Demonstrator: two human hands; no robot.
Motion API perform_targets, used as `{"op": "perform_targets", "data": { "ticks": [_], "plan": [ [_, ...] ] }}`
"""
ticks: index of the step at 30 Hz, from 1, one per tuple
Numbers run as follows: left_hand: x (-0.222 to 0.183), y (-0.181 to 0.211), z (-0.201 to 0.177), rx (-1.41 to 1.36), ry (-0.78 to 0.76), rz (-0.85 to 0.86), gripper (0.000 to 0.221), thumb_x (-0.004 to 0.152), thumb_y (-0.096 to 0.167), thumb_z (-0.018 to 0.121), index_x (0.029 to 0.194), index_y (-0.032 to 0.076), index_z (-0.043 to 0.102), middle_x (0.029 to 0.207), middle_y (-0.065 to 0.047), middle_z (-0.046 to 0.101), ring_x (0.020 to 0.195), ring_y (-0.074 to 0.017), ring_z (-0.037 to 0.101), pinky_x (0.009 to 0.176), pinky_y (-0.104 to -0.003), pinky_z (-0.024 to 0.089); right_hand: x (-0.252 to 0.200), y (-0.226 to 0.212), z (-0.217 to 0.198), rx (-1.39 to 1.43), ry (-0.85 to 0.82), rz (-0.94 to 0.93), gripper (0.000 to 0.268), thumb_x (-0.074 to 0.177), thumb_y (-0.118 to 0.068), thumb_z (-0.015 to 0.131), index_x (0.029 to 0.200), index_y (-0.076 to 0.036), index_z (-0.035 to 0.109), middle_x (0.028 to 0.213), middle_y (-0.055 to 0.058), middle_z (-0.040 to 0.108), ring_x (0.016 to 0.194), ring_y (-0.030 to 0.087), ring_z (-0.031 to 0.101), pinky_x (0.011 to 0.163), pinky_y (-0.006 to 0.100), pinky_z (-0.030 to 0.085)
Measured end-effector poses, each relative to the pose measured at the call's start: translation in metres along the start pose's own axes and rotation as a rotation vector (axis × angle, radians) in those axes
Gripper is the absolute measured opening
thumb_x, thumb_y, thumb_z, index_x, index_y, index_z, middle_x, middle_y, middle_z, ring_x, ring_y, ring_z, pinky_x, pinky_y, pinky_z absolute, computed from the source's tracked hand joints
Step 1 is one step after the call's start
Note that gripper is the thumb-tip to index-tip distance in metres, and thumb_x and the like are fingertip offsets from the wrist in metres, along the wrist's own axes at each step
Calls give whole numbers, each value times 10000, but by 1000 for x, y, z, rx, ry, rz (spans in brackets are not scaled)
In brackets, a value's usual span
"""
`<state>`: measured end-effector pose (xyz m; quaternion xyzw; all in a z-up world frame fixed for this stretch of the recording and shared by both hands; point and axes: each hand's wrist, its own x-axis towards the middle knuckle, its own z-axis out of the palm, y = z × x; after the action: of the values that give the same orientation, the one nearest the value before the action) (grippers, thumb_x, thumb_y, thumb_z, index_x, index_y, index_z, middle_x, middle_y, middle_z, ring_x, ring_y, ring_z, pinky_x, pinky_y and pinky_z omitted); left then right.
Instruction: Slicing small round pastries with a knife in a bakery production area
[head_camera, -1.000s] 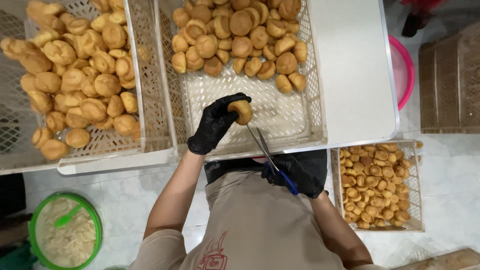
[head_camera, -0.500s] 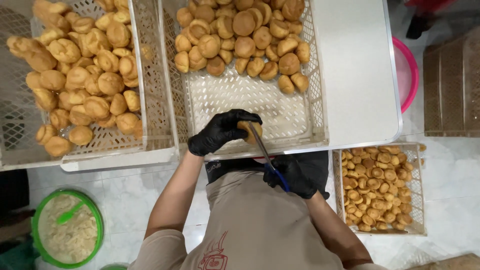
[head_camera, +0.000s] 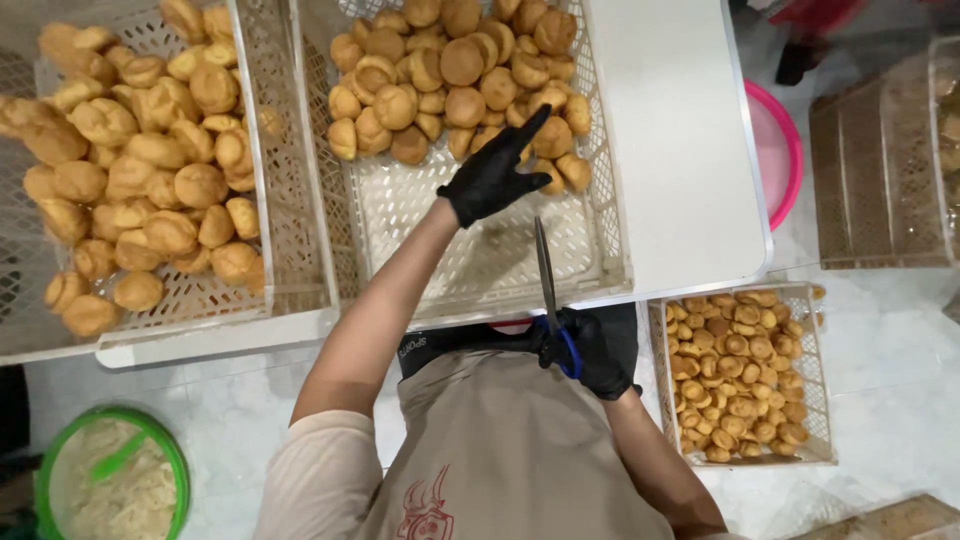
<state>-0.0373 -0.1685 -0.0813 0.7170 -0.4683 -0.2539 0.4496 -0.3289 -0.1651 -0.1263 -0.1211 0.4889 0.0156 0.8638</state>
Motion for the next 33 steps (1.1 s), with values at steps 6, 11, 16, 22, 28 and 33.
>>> {"op": "perform_targets", "data": {
  "ticks": [6,11,16,22,28,33],
  "plan": [
    [59,-52,53,569,-23,-106,707,920,573,718,1526,389,403,1461,-81,454,1237,-322,628,1002,-512,566,9,13,-33,-560,-327,-749,185,777,-21,851,755,10,670,562,92,623,522,165,666,441,238,509],
    [54,-44,41,-66,134,-55,732,761,171,860,1407,179,518,1327,-104,545,1301,-291,568,1136,-467,464,31,1,-70,-565,-328,-818,147,799,18,812,756,20,672,537,142,621,515,169,668,432,272,550],
    [-14,4,15,-912,95,-91,521,969,165,692,1462,149,525,1426,-14,563,1255,-128,564,1037,-302,546,19,-4,-49,-620,-310,-857,188,761,-2,846,735,1,659,567,78,633,586,129,633,433,225,502],
    [-82,45,-15,-740,139,-110,438,958,84,738,1375,55,606,1365,-126,637,1289,-193,586,1086,-396,511,2,-5,-16,-776,-336,-752,220,732,10,848,847,83,675,660,183,660,647,265,720,502,319,587],
    [-105,35,-26,-697,254,-4,469,933,82,758,1375,20,613,1395,-167,630,1332,-229,565,1129,-415,455,-7,2,-7,-769,-406,-564,264,669,-33,912,860,10,736,816,104,710,772,187,711,612,316,610],
    [-109,51,-28,-743,278,-62,498,891,90,813,1354,38,637,1342,-124,672,1280,-202,612,1104,-377,489,-9,0,-4,-856,-468,-572,235,705,-86,938,832,-20,751,809,93,703,751,192,732,657,288,602]
  ]
}}
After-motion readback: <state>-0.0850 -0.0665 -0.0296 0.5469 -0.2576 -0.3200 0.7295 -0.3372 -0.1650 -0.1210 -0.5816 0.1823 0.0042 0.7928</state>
